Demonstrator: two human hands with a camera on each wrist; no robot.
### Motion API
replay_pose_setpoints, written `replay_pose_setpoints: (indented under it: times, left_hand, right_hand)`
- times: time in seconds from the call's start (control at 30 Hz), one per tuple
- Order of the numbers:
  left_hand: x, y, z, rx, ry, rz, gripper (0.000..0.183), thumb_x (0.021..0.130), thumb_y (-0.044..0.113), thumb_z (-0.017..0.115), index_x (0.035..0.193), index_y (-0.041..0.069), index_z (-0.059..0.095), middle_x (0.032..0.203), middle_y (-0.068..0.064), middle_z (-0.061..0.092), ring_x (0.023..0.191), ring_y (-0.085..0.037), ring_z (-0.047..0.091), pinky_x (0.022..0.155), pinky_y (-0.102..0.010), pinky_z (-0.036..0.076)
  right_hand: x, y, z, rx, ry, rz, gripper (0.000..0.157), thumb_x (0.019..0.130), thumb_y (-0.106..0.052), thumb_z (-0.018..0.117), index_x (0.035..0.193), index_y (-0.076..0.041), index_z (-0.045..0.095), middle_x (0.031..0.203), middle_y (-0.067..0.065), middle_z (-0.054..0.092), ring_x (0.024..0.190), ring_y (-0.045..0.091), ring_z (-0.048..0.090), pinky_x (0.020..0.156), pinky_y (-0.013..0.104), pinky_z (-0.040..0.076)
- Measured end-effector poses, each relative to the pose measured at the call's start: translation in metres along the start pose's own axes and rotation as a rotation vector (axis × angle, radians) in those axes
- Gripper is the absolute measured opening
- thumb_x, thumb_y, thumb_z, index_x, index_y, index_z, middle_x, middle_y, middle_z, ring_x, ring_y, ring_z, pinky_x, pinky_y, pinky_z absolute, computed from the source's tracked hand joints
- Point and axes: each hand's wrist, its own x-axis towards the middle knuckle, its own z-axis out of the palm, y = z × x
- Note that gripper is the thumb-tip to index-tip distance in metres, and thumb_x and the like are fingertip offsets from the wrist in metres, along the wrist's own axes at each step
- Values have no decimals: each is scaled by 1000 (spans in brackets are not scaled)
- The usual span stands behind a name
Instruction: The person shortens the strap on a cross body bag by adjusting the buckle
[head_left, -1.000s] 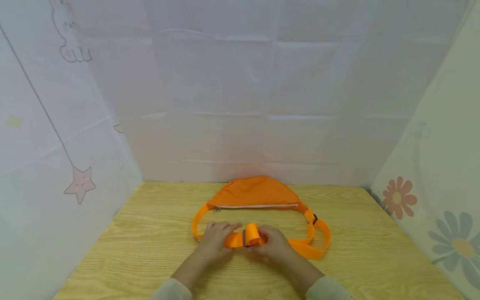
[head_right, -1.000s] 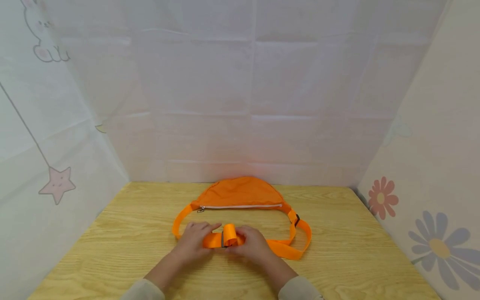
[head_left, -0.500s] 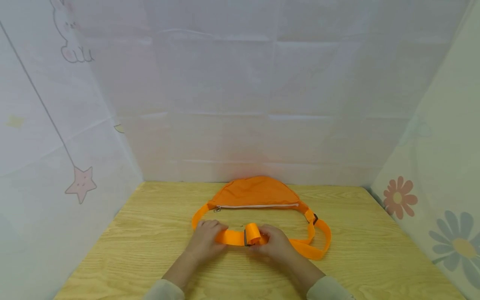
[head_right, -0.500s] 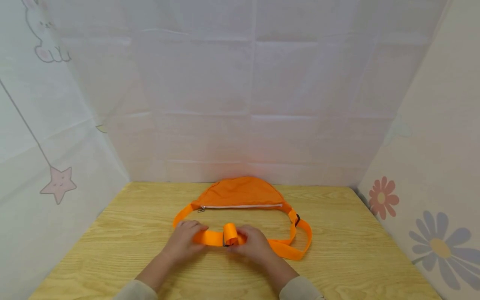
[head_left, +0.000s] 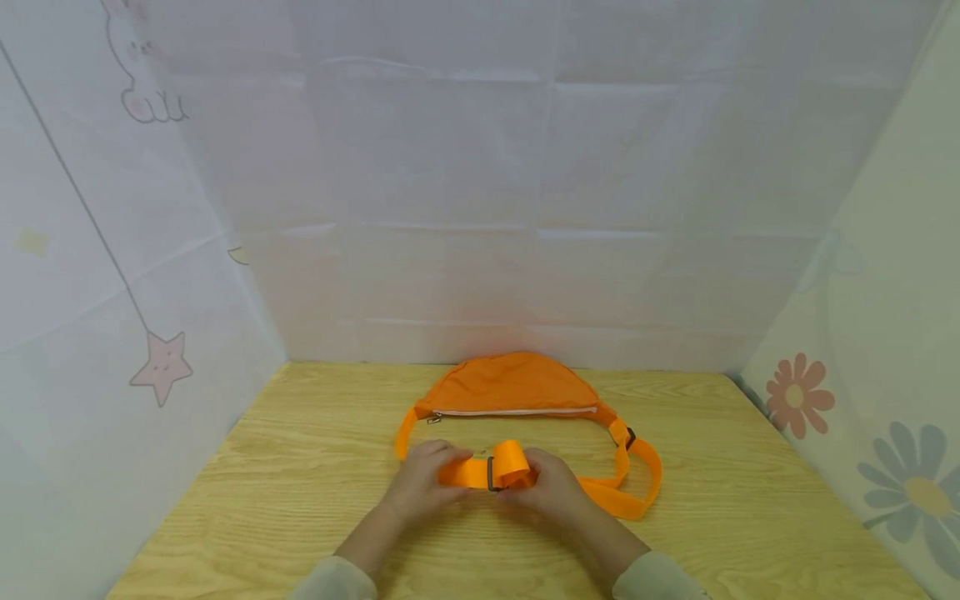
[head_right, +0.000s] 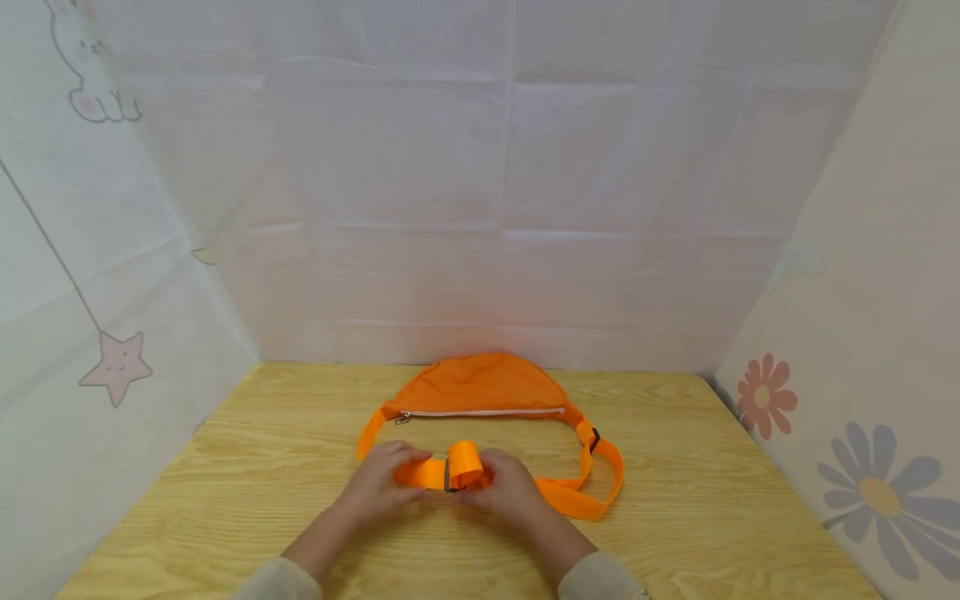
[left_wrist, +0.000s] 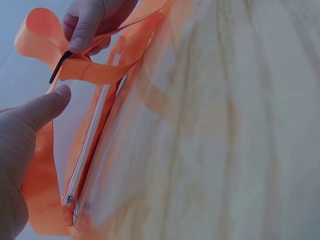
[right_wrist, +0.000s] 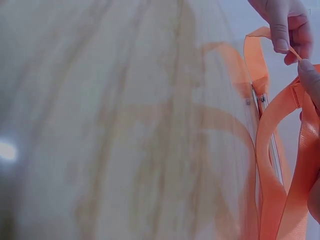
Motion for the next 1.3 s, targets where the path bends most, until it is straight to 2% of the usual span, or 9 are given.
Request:
replay_pose_setpoints:
  times: [0.27,0.43,0.63,0.73,0.8,0.93,1.0,1.17,1.3]
  left_hand:
    - [5,10,3,-26,-45,-26,46,78,29,82,119,15,69,104,5,69,100,-15,59,93,-40,44]
    - [7,15,5,-29,-51,-22,50,76,36,83,120,18,69,98,7,66,96,-12,57,91,-36,43]
    - [9,17,6,49,-11,31,55,71,43,85,118,19,70,92,8,63,88,-9,56,88,-33,39]
    - [10,18,7,67,-6,31,54,70,44,84,116,20,71,90,9,62,87,-8,55,87,-33,38]
    - [10,18,7,77,1,33,53,70,45,84,115,20,71,89,9,61,86,-8,54,87,-33,38]
    - [9,17,7,54,28,28,51,71,44,84,113,18,72,88,8,63,86,-10,56,86,-34,38]
    - [8,17,6,19,27,-3,51,71,42,85,114,17,72,90,7,65,89,-12,58,87,-35,39]
    - [7,17,4,-83,4,-101,51,71,39,86,115,17,71,97,7,67,97,-16,58,88,-35,41]
    - [7,16,3,-122,0,-122,52,71,39,86,115,16,72,95,6,66,94,-15,54,82,-30,40]
  right_hand:
    - [-1,0,0,-10,-8,-13,47,72,-33,86,111,-13,69,110,0,70,104,21,64,94,46,51]
    - [-1,-2,0,-31,-4,-61,44,73,-31,86,109,-13,70,109,0,71,102,19,65,93,39,51]
    - [0,-1,1,-21,-17,-110,41,73,-31,86,107,-15,71,106,-3,71,99,9,63,91,30,50]
    - [1,-1,0,-24,-26,-119,39,73,-30,87,105,-14,72,105,-2,71,97,10,63,90,29,50]
    - [0,-2,-1,-49,-36,-114,43,72,-31,87,108,-14,71,107,-1,71,100,13,63,92,33,50]
    - [-2,-5,-6,-105,-61,-63,63,70,-35,88,125,-14,64,118,0,68,110,21,61,99,47,46]
    - [-3,-5,-8,-155,-61,-52,68,71,-37,87,130,-16,60,117,-3,66,108,19,59,97,46,47]
    - [-5,1,-11,-335,-3,-111,51,73,-37,84,117,-17,66,108,-8,67,97,13,58,87,35,45]
    - [-7,4,-12,-412,24,-146,43,76,-37,82,111,-16,70,110,-5,69,100,17,60,87,37,42]
